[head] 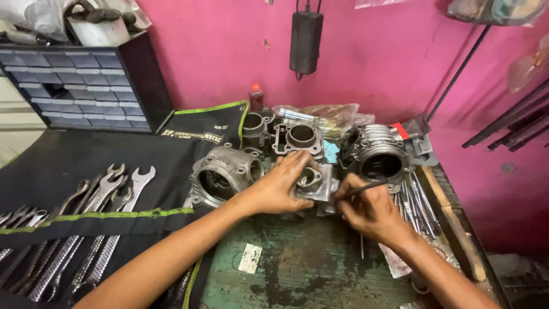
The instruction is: A person is cleaning and inspecting motorcycle engine cylinder blocks using a metal scribe at a workbench.
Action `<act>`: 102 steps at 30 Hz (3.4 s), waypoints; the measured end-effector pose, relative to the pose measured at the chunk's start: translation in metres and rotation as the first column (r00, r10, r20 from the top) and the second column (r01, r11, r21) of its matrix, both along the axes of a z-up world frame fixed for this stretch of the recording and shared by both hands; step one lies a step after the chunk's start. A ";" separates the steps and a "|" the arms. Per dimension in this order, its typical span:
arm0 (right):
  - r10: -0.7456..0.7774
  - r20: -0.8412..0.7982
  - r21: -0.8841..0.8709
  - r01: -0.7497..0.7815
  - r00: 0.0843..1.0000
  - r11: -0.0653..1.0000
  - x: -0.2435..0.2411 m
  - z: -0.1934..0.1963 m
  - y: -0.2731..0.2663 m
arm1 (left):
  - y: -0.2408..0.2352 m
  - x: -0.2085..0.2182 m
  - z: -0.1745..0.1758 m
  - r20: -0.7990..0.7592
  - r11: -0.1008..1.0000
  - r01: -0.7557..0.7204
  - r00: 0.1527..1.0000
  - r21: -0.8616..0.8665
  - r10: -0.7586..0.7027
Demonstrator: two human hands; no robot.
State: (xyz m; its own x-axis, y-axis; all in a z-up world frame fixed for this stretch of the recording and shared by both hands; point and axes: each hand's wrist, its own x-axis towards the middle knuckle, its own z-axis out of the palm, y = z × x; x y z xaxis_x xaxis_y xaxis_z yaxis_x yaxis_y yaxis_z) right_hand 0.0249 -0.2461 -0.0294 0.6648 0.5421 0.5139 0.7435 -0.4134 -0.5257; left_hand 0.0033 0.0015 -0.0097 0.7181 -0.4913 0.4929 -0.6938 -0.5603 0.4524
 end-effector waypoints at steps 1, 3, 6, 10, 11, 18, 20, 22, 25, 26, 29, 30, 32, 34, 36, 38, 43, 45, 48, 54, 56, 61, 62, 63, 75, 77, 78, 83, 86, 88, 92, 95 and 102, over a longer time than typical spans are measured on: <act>0.004 0.007 0.001 -0.004 1.000 1.000 0.004 -0.004 -0.003 | 0.001 0.000 0.001 0.007 1.000 -0.004 1.000 0.001 0.004; -0.042 -0.024 -0.006 0.042 0.999 0.999 0.010 -0.014 -0.009 | 0.001 -0.003 0.002 0.013 1.000 0.004 1.000 -0.011 -0.004; -0.067 0.136 0.044 0.061 0.988 0.997 0.017 0.003 0.001 | -0.001 0.000 0.001 0.010 1.000 0.002 1.000 -0.015 -0.002; -0.023 0.073 0.014 0.022 0.997 1.000 -0.001 0.006 0.000 | 0.000 -0.002 0.001 0.006 1.000 -0.006 1.000 -0.004 0.006; -0.024 0.083 0.015 0.022 0.996 1.000 -0.001 0.008 0.000 | 0.001 -0.004 0.005 0.005 1.000 -0.007 1.000 0.003 0.007; -0.024 0.041 -0.014 0.024 0.999 1.000 -0.007 0.009 -0.001 | -0.003 -0.006 0.008 -0.039 1.000 -0.023 0.999 0.010 0.024; -0.028 0.007 -0.003 0.028 1.000 1.000 0.005 -0.001 -0.005 | -0.003 -0.003 0.006 -0.032 1.000 -0.022 0.999 0.004 0.022; -0.030 -0.024 0.007 0.031 0.999 1.000 0.013 -0.001 -0.002 | -0.001 -0.004 0.007 -0.022 1.000 -0.022 1.000 -0.004 0.022; -0.084 0.046 0.027 0.083 0.995 0.996 0.002 0.007 0.002 | -0.004 -0.004 0.007 -0.023 1.000 -0.018 1.000 -0.001 0.018; -0.060 -0.004 0.012 0.060 0.998 0.998 -0.008 0.011 0.003 | -0.004 -0.002 0.006 -0.026 1.000 -0.013 1.000 0.000 0.013; -0.029 -0.046 -0.004 0.029 0.999 1.000 -0.008 0.009 -0.001 | -0.004 -0.004 0.008 -0.038 1.000 -0.015 0.999 0.003 0.015; -0.027 -0.039 -0.007 0.027 0.999 1.000 -0.003 0.006 -0.005 | -0.005 -0.005 0.009 -0.048 1.000 -0.016 0.999 0.007 0.017; -0.038 0.018 0.006 0.038 0.999 0.999 0.009 0.004 -0.002 | -0.004 -0.005 0.008 -0.040 1.000 -0.017 0.999 0.002 0.017; -0.055 0.074 0.024 0.053 0.996 0.998 0.013 0.004 -0.002 | -0.004 -0.002 0.010 -0.032 1.000 -0.012 0.999 0.002 0.012; -0.032 0.060 -0.016 0.033 0.998 0.999 0.004 0.004 -0.002 | -0.004 -0.004 0.009 -0.037 1.000 -0.019 0.999 0.005 0.019; -0.002 -0.008 -0.021 0.002 1.000 1.000 -0.008 0.011 -0.001 | -0.004 -0.004 0.008 -0.022 1.000 -0.009 1.000 -0.002 0.009; 0.016 0.043 0.000 -0.016 0.999 1.000 0.011 0.002 0.001 | -0.002 -0.002 0.006 -0.017 1.000 -0.002 1.000 -0.016 0.002; -0.032 0.114 -0.006 0.033 0.993 0.999 0.015 0.001 0.005 | -0.003 -0.002 0.006 -0.016 1.000 -0.024 1.000 -0.009 0.024; -0.026 -0.109 -0.023 0.024 0.994 0.999 -0.014 0.016 0.003 | 0.000 0.001 0.004 -0.010 1.000 -0.015 1.000 0.003 0.015; -0.053 0.000 0.004 0.053 0.999 0.999 0.009 0.011 0.004 | -0.001 -0.003 0.010 -0.017 1.000 0.004 1.000 -0.019 -0.005; -0.045 -0.060 -0.005 0.045 0.997 0.999 0.003 0.007 0.002 | -0.001 -0.002 -0.001 -0.019 1.000 -0.008 1.000 -0.010 0.008; 0.056 -0.219 0.034 -0.050 0.974 0.998 0.003 0.006 -0.012 | 0.002 0.011 -0.015 0.000 0.997 0.059 0.998 0.050 -0.059; 0.090 -0.123 0.020 -0.088 0.988 0.996 0.010 0.004 -0.012 | 0.001 0.012 -0.011 -0.029 0.998 0.033 0.999 0.049 -0.031; 0.143 -0.041 -0.002 -0.143 0.989 0.990 0.013 -0.001 -0.008 | 0.002 0.005 -0.012 -0.073 0.999 -0.011 0.997 0.044 0.015; 0.049 0.222 -0.014 -0.047 0.974 0.999 0.026 -0.005 0.000 | -0.004 -0.004 0.010 -0.088 1.000 -0.021 0.996 0.011 0.022; 0.127 0.219 -0.009 -0.128 0.967 0.992 0.007 0.006 0.004 | -0.004 -0.004 0.011 -0.101 1.000 -0.023 0.995 0.017 0.025; 0.205 0.221 -0.003 -0.210 0.953 0.978 -0.002 0.013 0.006 | -0.003 -0.004 0.012 -0.110 0.999 -0.027 0.994 0.023 0.029; 0.085 0.162 -0.086 -0.072 0.983 0.994 0.019 0.004 -0.004 | -0.003 -0.003 0.007 -0.079 0.999 -0.041 0.996 0.019 0.042; 0.030 0.044 -0.078 -0.026 0.999 0.997 0.019 0.002 -0.009 | -0.003 -0.002 0.006 -0.078 0.999 -0.021 0.997 0.029 0.023; 0.035 -0.056 -0.064 -0.038 0.998 0.997 0.014 0.001 -0.013 | -0.002 -0.006 0.007 -0.088 0.999 -0.018 0.996 0.036 0.021; 0.015 -0.027 -0.036 -0.016 1.000 0.999 0.024 0.003 -0.009 | 0.003 -0.003 0.012 -0.024 0.998 -0.027 0.999 0.053 0.029; -0.040 -0.041 -0.013 0.039 0.998 0.999 0.019 0.003 -0.012 | 0.000 -0.002 0.005 -0.055 0.999 -0.018 0.998 0.039 0.020; -0.046 -0.145 0.104 0.062 0.988 0.993 0.031 -0.014 -0.020 | -0.002 -0.005 0.006 -0.065 0.999 -0.028 0.997 0.015 0.029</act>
State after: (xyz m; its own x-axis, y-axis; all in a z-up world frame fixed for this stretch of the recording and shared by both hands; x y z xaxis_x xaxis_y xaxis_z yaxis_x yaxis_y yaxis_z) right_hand 0.0563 -0.2664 -0.0431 0.7619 0.4499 0.4660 0.6364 -0.3856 -0.6681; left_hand -0.0020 -0.0001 -0.0034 0.7623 -0.4763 0.4382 -0.6467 -0.5862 0.4880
